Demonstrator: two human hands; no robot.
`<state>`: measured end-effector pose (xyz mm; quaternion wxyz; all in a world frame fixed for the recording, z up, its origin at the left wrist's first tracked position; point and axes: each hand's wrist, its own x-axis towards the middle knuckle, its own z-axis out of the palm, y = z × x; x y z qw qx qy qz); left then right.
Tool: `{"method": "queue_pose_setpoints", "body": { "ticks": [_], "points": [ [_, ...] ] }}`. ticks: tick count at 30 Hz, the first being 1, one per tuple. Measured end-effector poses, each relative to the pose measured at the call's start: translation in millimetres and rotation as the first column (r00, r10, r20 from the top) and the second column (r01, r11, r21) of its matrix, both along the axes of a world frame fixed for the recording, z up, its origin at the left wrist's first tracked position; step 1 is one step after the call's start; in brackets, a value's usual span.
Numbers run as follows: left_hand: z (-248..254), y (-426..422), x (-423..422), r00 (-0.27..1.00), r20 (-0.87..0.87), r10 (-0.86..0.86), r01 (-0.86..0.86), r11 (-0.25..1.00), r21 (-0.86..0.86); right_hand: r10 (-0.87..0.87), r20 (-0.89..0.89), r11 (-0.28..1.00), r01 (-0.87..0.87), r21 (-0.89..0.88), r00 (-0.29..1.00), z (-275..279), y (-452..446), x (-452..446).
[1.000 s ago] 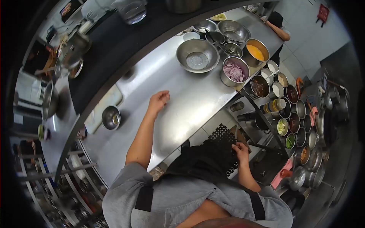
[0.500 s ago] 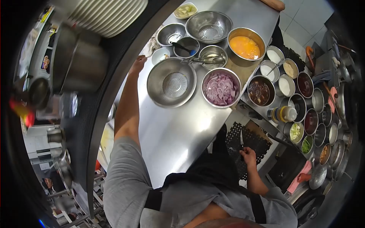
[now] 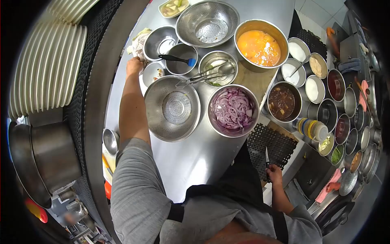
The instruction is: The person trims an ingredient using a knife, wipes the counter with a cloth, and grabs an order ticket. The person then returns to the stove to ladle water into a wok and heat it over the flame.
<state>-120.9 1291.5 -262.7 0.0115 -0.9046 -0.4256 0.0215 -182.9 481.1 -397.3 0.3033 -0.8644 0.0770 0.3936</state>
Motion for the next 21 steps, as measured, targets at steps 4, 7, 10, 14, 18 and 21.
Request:
{"method": "queue_pose_setpoints", "body": {
  "ticks": [4,7,10,14,18,21],
  "points": [
    [-2.4,-3.8,-59.6,0.999,0.032,-0.024,0.021,0.995,0.095,0.005,-0.001,1.000,-0.005,0.026,1.000,5.8,2.6,0.0],
    [12.6,-43.9,-118.4,0.992,-0.047,0.116,-0.115,0.993,0.029,0.035,0.024,0.997,-0.036,0.064,0.999,19.5,1.1,7.7],
    [5.4,-79.2,-192.4,0.986,-0.127,0.104,-0.106,0.994,-0.012,0.001,0.045,0.996,-0.005,0.084,0.999,20.6,-5.4,6.8],
    [24.2,-182.6,-275.5,0.990,-0.121,0.067,-0.074,0.996,-0.053,0.028,0.117,0.990,-0.043,0.131,0.993,65.0,13.7,3.1],
    [40.8,-277.7,-333.6,0.994,-0.068,0.087,-0.095,0.988,-0.122,0.140,0.210,0.976,-0.170,0.134,0.968,92.6,30.3,-14.6],
    [47.2,-333.4,-375.0,1.000,0.000,0.000,0.000,0.992,-0.123,0.199,0.285,0.954,-0.252,0.164,0.938,101.8,36.7,-35.9]
  ]
}}
